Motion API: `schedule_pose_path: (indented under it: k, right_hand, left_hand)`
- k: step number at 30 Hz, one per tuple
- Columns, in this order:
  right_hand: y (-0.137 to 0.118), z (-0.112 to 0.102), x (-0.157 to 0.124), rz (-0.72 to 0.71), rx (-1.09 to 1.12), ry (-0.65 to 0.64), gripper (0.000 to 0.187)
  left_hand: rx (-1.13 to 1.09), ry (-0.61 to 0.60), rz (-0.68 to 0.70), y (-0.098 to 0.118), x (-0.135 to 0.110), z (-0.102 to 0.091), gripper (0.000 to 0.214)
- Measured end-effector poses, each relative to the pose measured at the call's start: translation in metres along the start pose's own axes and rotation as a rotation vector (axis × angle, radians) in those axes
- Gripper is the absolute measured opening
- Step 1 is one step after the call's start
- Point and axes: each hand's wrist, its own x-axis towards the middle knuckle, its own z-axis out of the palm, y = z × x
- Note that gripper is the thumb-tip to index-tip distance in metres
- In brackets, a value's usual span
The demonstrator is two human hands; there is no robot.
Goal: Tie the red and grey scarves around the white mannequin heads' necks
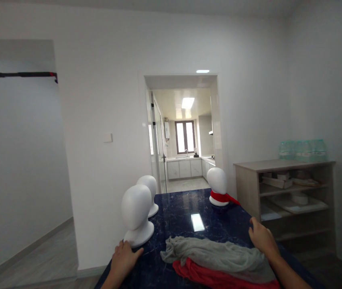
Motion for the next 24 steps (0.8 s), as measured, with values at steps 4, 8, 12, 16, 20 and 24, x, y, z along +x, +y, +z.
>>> schedule_pose_path:
  k: [4,8,12,16,20,24]
  right_hand:
    - [-0.002,-0.002,0.000,-0.007,-0.010,-0.006,0.022]
    - [-0.001,-0.003,-0.001,-0.022,-0.016,-0.019,0.023]
    - [0.001,-0.002,-0.001,-0.027,-0.008,-0.020,0.021]
    - [0.000,-0.003,-0.001,-0.002,0.026,-0.028,0.020]
    - [-0.004,-0.011,-0.004,0.012,0.039,-0.050,0.020]
    - [-0.006,-0.017,-0.007,0.024,0.047,-0.041,0.020]
  left_hand:
    - [-0.241,-0.217,0.474,0.057,-0.056,0.003,0.046]
    - [-0.297,-0.524,0.972,0.133,-0.095,0.008,0.062]
    - [-0.229,-0.638,1.301,0.177,-0.103,0.019,0.063]
    - [-0.150,-0.592,1.387,0.190,-0.103,0.028,0.052]
    - [-0.054,-0.480,1.260,0.203,-0.095,0.041,0.039]
    - [0.003,-0.374,0.883,0.217,-0.064,0.052,0.023]
